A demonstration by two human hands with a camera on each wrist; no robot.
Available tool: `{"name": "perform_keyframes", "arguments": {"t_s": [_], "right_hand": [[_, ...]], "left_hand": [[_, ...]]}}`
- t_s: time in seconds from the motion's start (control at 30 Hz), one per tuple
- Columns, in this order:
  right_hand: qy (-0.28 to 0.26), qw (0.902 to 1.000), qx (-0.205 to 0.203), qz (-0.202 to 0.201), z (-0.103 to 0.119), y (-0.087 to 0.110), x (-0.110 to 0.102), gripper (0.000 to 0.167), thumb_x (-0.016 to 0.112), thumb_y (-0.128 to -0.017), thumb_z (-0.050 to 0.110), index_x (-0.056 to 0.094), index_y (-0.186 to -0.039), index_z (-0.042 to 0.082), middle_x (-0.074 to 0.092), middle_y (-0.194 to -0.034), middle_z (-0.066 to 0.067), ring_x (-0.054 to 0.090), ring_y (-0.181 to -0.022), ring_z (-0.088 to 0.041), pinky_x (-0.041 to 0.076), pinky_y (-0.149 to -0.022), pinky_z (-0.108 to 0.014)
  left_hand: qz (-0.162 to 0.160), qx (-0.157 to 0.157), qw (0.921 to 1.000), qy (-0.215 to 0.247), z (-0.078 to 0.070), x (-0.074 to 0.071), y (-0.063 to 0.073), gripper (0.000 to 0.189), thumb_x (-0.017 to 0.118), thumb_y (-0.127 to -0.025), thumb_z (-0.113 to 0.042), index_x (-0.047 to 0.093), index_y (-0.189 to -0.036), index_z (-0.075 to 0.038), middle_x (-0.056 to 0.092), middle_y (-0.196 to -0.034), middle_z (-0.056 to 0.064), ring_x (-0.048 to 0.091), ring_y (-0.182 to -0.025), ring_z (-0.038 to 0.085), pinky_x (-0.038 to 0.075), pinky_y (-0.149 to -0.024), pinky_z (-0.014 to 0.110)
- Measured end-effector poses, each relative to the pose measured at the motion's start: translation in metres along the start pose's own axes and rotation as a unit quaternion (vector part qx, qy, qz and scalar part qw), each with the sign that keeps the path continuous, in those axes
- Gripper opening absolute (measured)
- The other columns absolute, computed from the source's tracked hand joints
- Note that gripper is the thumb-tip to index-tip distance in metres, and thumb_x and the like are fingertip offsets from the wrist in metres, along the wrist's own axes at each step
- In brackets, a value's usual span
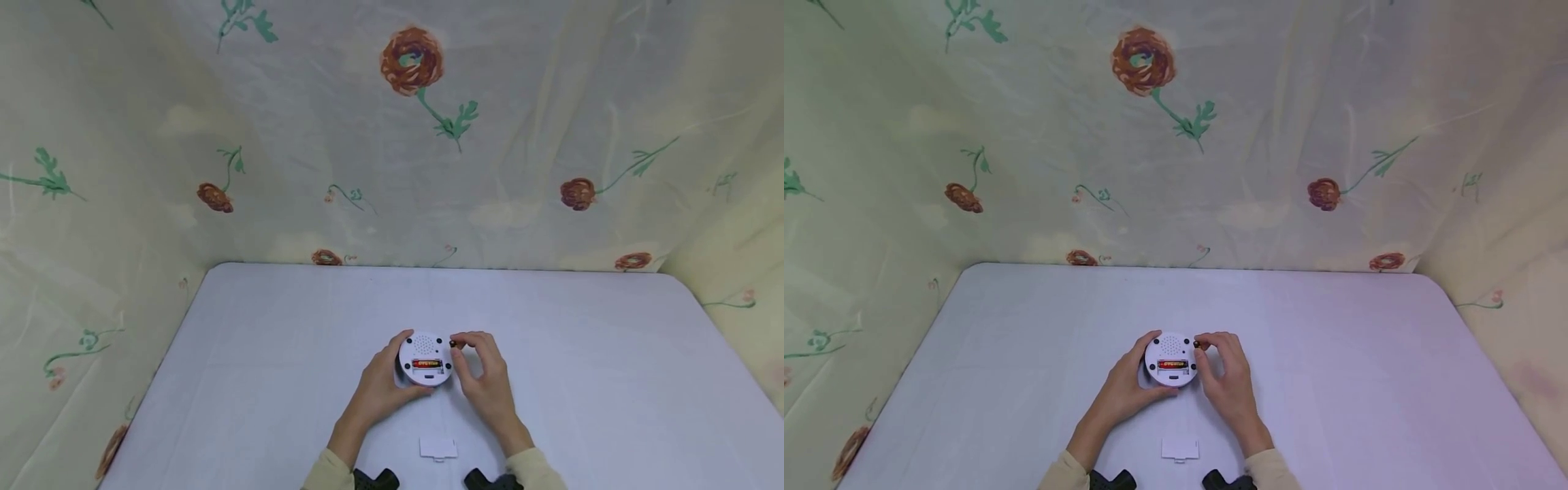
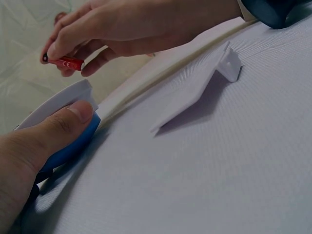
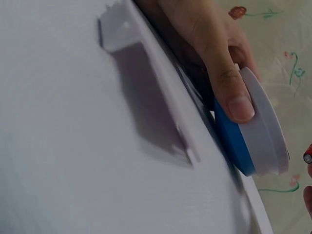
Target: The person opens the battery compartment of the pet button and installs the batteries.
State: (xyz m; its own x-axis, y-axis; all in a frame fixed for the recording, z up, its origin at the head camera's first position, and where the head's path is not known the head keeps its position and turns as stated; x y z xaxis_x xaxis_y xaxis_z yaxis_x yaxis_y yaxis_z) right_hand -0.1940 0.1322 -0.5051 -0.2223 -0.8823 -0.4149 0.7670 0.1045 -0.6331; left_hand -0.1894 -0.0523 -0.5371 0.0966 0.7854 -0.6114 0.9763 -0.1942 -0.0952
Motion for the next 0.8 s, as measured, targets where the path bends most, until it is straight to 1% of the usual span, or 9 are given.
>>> {"name": "perform_keyframes", "arguments": {"t_s": [0.07,0.3,0.43,0.57,0.8], "right_hand": [[-0.006,0.9999,-0.012,0.001,0.002,0.0,0.002,0.03,0.064,-0.083,-0.006,0.063,-0.11,0.007,0.06,-0.1,-0.004,0.052,-0.097,-0.013,0.037,-0.094,-0.015],[-0.015,0.9994,-0.027,0.017,0.01,0.001,0.007,0.03,0.064,-0.083,-0.006,0.062,-0.11,0.007,0.06,-0.101,-0.002,0.052,-0.096,-0.012,0.038,-0.091,-0.016],[-0.013,0.999,-0.039,0.018,0.012,0.001,0.008,0.03,0.065,-0.082,-0.007,0.062,-0.109,0.005,0.06,-0.1,-0.002,0.052,-0.095,-0.012,0.041,-0.087,-0.021],[-0.01,0.9987,-0.043,0.023,0.013,0.002,0.008,0.029,0.065,-0.082,-0.007,0.062,-0.109,0.005,0.06,-0.1,-0.001,0.053,-0.096,-0.011,0.043,-0.085,-0.025],[-0.011,0.9984,-0.044,0.033,0.012,0.003,0.01,0.027,0.065,-0.083,-0.005,0.062,-0.108,0.004,0.06,-0.102,-0.001,0.054,-0.097,-0.011,0.043,-0.088,-0.021]], "left_hand": [[0.0,0.0,1.0,0.001,0.0,0.0,0.0,0.098,0.082,-0.067,-0.047,0.029,-0.147,-0.028,0.052,-0.139,0.003,0.051,-0.126,0.026,0.043,-0.1,0.049],[-0.005,0.012,0.9999,0.002,0.001,0.0,-0.001,0.098,0.082,-0.067,-0.047,0.029,-0.147,-0.028,0.052,-0.138,0.003,0.051,-0.125,0.026,0.043,-0.099,0.05],[-0.007,0.016,0.9999,-0.001,0.001,0.0,0.0,0.098,0.082,-0.066,-0.047,0.029,-0.147,-0.028,0.053,-0.137,0.004,0.052,-0.124,0.027,0.044,-0.098,0.05],[-0.006,0.014,0.9999,-0.008,0.001,0.0,0.0,0.099,0.082,-0.066,-0.047,0.029,-0.147,-0.027,0.054,-0.136,0.005,0.053,-0.122,0.027,0.045,-0.097,0.049],[-0.001,0.011,0.9999,-0.012,-0.001,-0.001,0.0,0.098,0.081,-0.067,-0.047,0.029,-0.147,-0.027,0.054,-0.136,0.004,0.053,-0.121,0.026,0.045,-0.096,0.048]]}}
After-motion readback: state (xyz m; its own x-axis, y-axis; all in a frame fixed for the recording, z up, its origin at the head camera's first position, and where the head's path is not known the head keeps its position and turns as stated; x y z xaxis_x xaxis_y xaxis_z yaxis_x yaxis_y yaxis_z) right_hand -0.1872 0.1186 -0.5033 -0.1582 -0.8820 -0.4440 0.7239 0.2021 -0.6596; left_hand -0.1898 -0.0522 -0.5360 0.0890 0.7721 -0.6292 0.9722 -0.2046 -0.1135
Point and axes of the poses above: each hand's wrist, its own y-axis away from the middle knuckle, its own x-axis out of the palm, z = x × y, the point moved 4 cm from there along -y, towards the middle knuckle
